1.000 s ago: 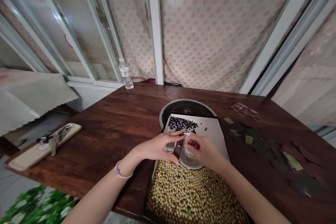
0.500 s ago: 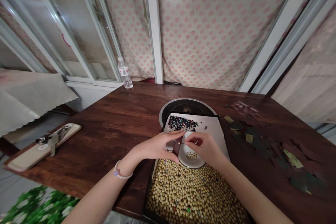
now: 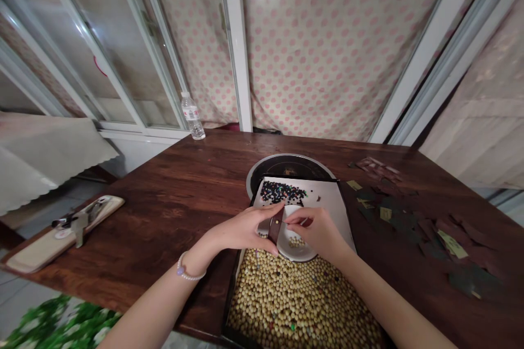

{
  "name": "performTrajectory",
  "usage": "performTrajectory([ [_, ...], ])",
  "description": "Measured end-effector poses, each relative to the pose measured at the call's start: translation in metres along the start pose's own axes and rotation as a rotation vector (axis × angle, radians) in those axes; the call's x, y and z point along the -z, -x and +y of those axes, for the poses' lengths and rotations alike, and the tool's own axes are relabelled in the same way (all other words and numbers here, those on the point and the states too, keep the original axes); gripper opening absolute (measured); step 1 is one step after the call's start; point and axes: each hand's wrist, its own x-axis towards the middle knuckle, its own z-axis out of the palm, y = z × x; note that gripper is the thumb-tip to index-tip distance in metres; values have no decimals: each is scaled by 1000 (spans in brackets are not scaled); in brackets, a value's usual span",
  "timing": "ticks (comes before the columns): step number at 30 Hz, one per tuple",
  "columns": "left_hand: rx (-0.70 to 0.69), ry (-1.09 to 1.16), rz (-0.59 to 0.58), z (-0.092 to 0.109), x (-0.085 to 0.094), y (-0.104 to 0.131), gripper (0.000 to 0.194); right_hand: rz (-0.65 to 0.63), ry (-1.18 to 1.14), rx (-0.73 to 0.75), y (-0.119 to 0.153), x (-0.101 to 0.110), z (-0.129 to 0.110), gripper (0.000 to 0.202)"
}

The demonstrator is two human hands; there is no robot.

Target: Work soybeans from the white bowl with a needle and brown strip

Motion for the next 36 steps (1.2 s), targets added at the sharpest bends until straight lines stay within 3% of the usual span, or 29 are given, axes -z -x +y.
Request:
performTrajectory([
  [8, 15, -11, 3, -1, -1, 0, 95, -52, 25, 33, 1, 1, -1, 9],
  [13, 37, -38, 6, 1, -1, 0, 94, 16, 50, 26, 1, -1, 0, 10],
  [18, 67, -54, 3, 3, -1, 0, 95, -95, 37, 27, 1, 0, -3, 11],
  [23, 81, -70, -10, 2, -2, -1, 98, 62, 88, 39, 0, 0, -5, 13],
  [28, 82, -77, -18, 1, -2, -1, 96, -102, 80, 101, 1, 2, -4, 14],
  [32, 101, -94, -38, 3, 0, -1, 98, 82, 87, 51, -1, 1, -3, 13],
  [36, 115, -108, -36, 4, 0, -1, 99, 74, 68, 62, -2, -1, -2, 12],
])
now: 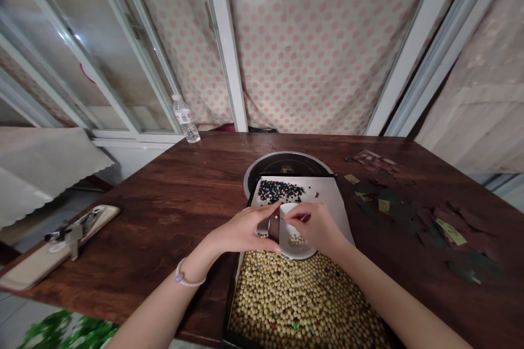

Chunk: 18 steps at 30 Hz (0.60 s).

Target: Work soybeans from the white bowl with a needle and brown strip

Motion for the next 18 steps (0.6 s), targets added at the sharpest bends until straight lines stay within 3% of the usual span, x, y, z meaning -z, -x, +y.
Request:
performTrajectory([
  [18, -5, 18, 17, -1, -1, 0, 100, -58, -92, -16, 2, 2, 1, 14],
])
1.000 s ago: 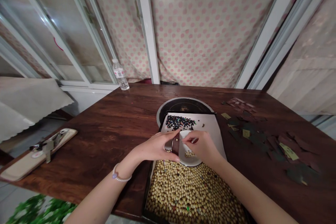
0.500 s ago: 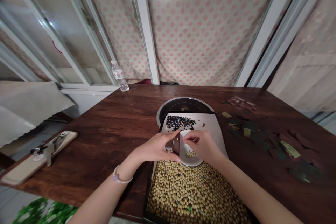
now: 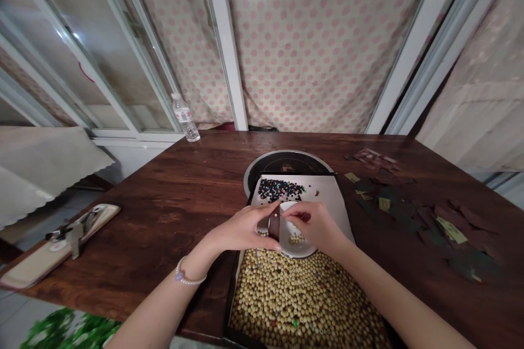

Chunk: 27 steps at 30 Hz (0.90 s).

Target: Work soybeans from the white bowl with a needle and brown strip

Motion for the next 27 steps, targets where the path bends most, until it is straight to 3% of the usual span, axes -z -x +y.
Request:
performTrajectory([
  [5, 3, 15, 9, 0, 0, 0, 99, -80, 57, 37, 0, 1, -3, 13],
  [10, 6, 11, 8, 1, 1, -1, 98, -12, 86, 58, 0, -1, -8, 14],
  [18, 16, 11, -2, 0, 0, -2, 98, -15, 49, 21, 0, 0, -8, 13],
  [27, 20, 25, -4, 2, 1, -2, 99, 1, 146, 87, 1, -1, -6, 18],
])
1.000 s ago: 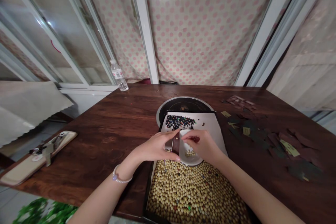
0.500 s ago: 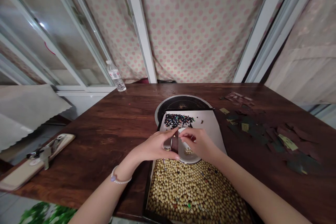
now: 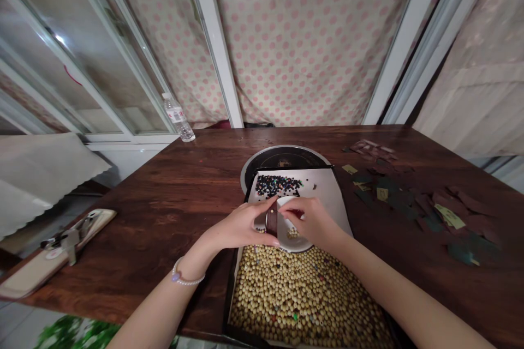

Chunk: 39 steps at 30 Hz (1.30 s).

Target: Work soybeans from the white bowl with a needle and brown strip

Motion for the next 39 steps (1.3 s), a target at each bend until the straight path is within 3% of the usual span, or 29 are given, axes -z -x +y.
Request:
performTrajectory([
  [13, -19, -8, 1, 0, 0, 1, 98, 33, 23, 79, 1, 0, -2, 19],
  [18, 11, -27, -4, 0, 0, 1, 100, -134, -40, 21, 2, 4, -3, 14],
  [22, 2, -22, -8, 0, 0, 1, 100, -35, -5, -35, 1, 3, -4, 15],
  [26, -3, -16, 2, -1, 0, 1, 98, -130, -33, -8, 0, 2, -4, 14],
  [30, -19, -6, 3, -1, 0, 1, 98, -15, 8, -13, 0, 1, -4, 16],
  [34, -3, -16, -2, 0, 0, 1, 98, -117, -31, 10, 0, 2, -5, 15],
  [37, -12, -12, -7, -1, 0, 1, 98, -20, -6, -12, 0, 3, -5, 14],
  [39, -8, -14, -3, -1, 0, 1, 99, -35, -7, -9, 0, 4, -5, 14],
])
